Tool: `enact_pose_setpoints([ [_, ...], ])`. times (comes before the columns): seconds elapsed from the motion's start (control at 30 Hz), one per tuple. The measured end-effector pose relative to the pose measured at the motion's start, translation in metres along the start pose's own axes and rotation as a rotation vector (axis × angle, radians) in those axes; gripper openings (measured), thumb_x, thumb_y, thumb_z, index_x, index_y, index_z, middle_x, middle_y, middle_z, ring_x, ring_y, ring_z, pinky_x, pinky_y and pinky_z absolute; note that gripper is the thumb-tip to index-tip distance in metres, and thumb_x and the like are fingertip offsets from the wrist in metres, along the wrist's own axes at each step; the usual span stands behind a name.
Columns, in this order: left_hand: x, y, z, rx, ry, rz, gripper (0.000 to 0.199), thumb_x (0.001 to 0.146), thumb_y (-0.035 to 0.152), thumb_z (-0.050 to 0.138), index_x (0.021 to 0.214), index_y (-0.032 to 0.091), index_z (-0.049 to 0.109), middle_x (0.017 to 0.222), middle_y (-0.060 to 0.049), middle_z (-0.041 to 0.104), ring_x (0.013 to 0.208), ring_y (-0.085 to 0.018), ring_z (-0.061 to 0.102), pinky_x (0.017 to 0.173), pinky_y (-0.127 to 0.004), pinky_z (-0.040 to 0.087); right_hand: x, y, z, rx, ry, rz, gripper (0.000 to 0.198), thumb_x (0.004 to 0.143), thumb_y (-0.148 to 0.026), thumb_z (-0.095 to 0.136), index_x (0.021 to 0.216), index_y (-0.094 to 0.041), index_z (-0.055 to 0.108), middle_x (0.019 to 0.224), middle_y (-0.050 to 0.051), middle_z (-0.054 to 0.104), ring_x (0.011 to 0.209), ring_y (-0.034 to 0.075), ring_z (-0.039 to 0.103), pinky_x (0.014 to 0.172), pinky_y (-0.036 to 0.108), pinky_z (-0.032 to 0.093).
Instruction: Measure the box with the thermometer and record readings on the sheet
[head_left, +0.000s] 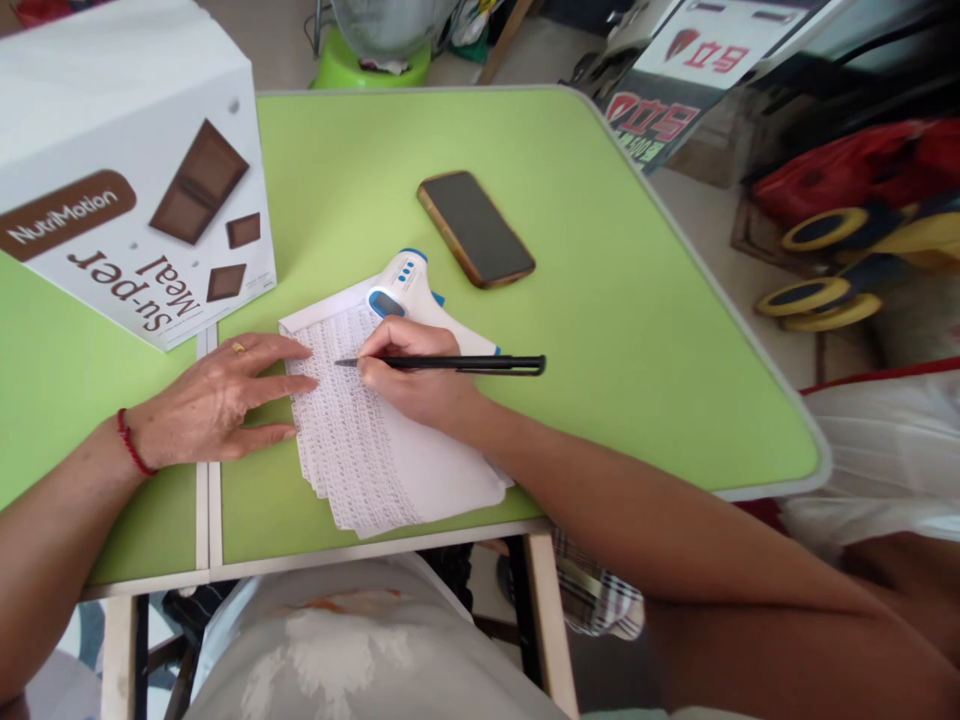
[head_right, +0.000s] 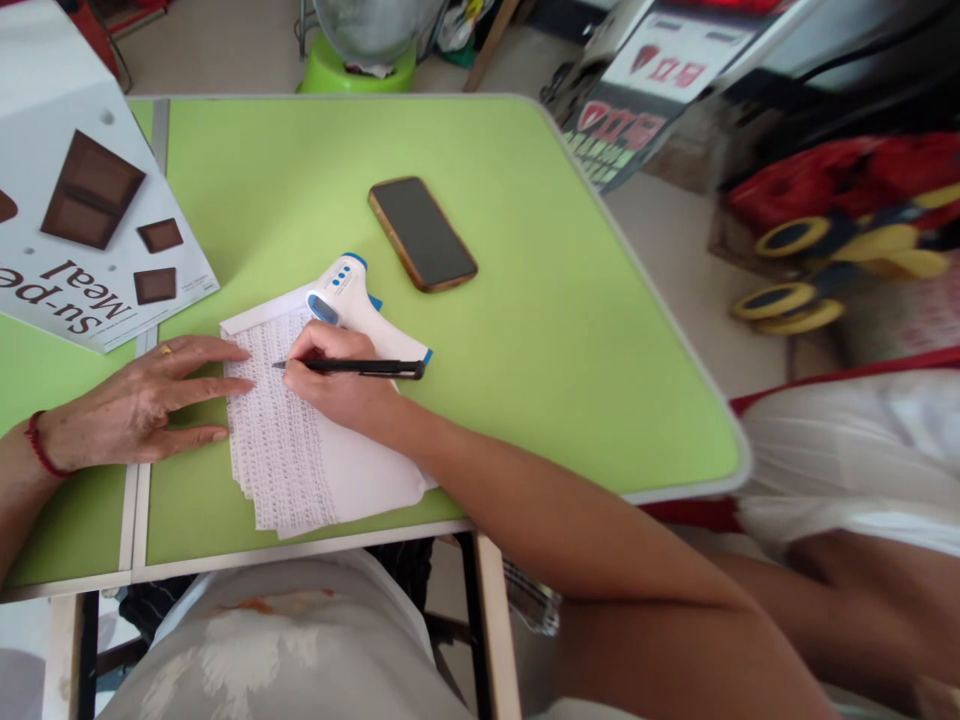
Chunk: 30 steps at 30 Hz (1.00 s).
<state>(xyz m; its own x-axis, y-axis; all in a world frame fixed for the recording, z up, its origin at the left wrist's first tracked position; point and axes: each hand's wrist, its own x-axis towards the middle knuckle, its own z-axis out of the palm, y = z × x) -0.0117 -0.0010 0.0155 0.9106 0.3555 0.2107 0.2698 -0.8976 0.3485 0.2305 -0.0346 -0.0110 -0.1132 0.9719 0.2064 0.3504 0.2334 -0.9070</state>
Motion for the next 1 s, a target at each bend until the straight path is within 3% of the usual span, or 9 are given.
enact_pose_setpoints([
  [0.2, -0.001, 0.001, -0.001, 0.023, 0.003, 0.003, 0.036, 0.096, 0.037, 0.055, 0.126, 0.018, 0.057, 0.134, -0.017, 0.053, 0.123, -0.032, 0.052, 0.102, -0.05, 0.046, -0.002, 0.001, -0.005, -0.179, 0.024, -0.276, 0.006, 0.081, -0.016, 0.055, 0.077, -0.02, 0.058, 0.069, -0.002, 0.06, 0.059, 0.01, 0.053, 0.057, 0.024, 0.046],
  [0.3, -0.001, 0.001, 0.0, 0.029, 0.0, 0.01, 0.035, 0.096, 0.035, 0.056, 0.125, 0.016, 0.058, 0.134, -0.018, 0.053, 0.123, -0.033, 0.052, 0.101, -0.051, 0.047, -0.001, 0.001, -0.013, -0.498, -0.035, -0.528, 0.015, 0.09, -0.013, 0.049, 0.09, -0.019, 0.062, 0.084, 0.003, 0.064, 0.076, 0.014, 0.06, 0.066, 0.027, 0.048],
  [0.4, -0.001, 0.002, -0.001, 0.056, 0.019, 0.02, 0.033, 0.096, 0.034, 0.056, 0.122, 0.014, 0.059, 0.131, -0.018, 0.055, 0.12, -0.033, 0.055, 0.098, -0.051, 0.05, 0.0, 0.001, -0.021, -0.836, -0.165, -0.629, 0.022, 0.095, -0.011, 0.042, 0.096, -0.017, 0.063, 0.089, 0.006, 0.062, 0.079, 0.018, 0.059, 0.064, 0.029, 0.045],
  [0.53, 0.0, 0.008, -0.009, 0.188, 0.212, 0.077, 0.026, 0.093, 0.029, 0.061, 0.116, 0.014, 0.059, 0.121, -0.015, 0.06, 0.116, -0.03, 0.058, 0.095, -0.045, 0.053, 0.002, 0.002, -0.024, -1.043, -0.258, -0.728, 0.026, 0.095, -0.008, 0.039, 0.098, -0.014, 0.064, 0.09, 0.009, 0.061, 0.078, 0.019, 0.056, 0.065, 0.031, 0.044],
  [0.63, -0.001, 0.014, -0.019, 0.396, 0.48, 0.133, 0.039, 0.088, 0.025, 0.066, 0.125, 0.015, 0.055, 0.123, -0.014, 0.057, 0.121, -0.029, 0.054, 0.1, -0.043, 0.05, 0.003, 0.0, -0.023, -1.044, -0.225, -0.756, 0.027, 0.095, -0.006, 0.04, 0.105, -0.015, 0.063, 0.088, 0.008, 0.062, 0.077, 0.019, 0.056, 0.066, 0.031, 0.044],
  [0.73, -0.005, 0.013, -0.025, 0.589, 0.846, 0.122, 0.069, 0.08, 0.033, 0.073, 0.141, 0.019, 0.045, 0.139, -0.01, 0.044, 0.129, -0.03, 0.043, 0.113, -0.046, 0.036, 0.004, -0.01, -0.026, -1.047, -0.07, -0.659, 0.027, 0.093, -0.01, 0.044, 0.112, -0.015, 0.062, 0.093, 0.009, 0.065, 0.084, 0.02, 0.06, 0.07, 0.031, 0.046],
  [0.83, -0.011, 0.004, -0.029, 0.602, 1.127, -0.07, 0.098, 0.072, 0.046, 0.081, 0.151, 0.032, 0.025, 0.151, -0.002, 0.029, 0.141, -0.033, 0.026, 0.12, -0.053, 0.021, 0.007, -0.024, -0.035, -1.104, 0.054, -0.368, 0.034, 0.088, -0.025, 0.057, 0.118, -0.008, 0.059, 0.11, 0.018, 0.063, 0.101, 0.029, 0.06, 0.079, 0.037, 0.049],
  [0.93, -0.018, -0.009, -0.03, 0.436, 1.2, -0.379, 0.101, 0.076, 0.049, 0.079, 0.151, 0.036, 0.012, 0.159, -0.001, 0.015, 0.15, -0.033, 0.008, 0.125, -0.054, 0.007, 0.013, -0.036, -0.043, -1.184, -0.025, 0.022, 0.054, 0.084, -0.039, 0.064, 0.123, -0.003, 0.055, 0.119, 0.026, 0.06, 0.106, 0.037, 0.059, 0.078, 0.04, 0.049],
  [1.0, -0.02, -0.016, -0.03, 0.103, 1.179, -0.49, 0.102, 0.074, 0.051, 0.08, 0.149, 0.031, 0.013, 0.16, -0.006, 0.012, 0.15, -0.034, 0.005, 0.126, -0.052, 0.007, 0.018, -0.04, -0.048, -1.183, -0.175, 0.212, 0.049, 0.088, -0.043, 0.057, 0.119, -0.004, 0.057, 0.113, 0.025, 0.063, 0.1, 0.036, 0.063, 0.072, 0.038, 0.049],
])
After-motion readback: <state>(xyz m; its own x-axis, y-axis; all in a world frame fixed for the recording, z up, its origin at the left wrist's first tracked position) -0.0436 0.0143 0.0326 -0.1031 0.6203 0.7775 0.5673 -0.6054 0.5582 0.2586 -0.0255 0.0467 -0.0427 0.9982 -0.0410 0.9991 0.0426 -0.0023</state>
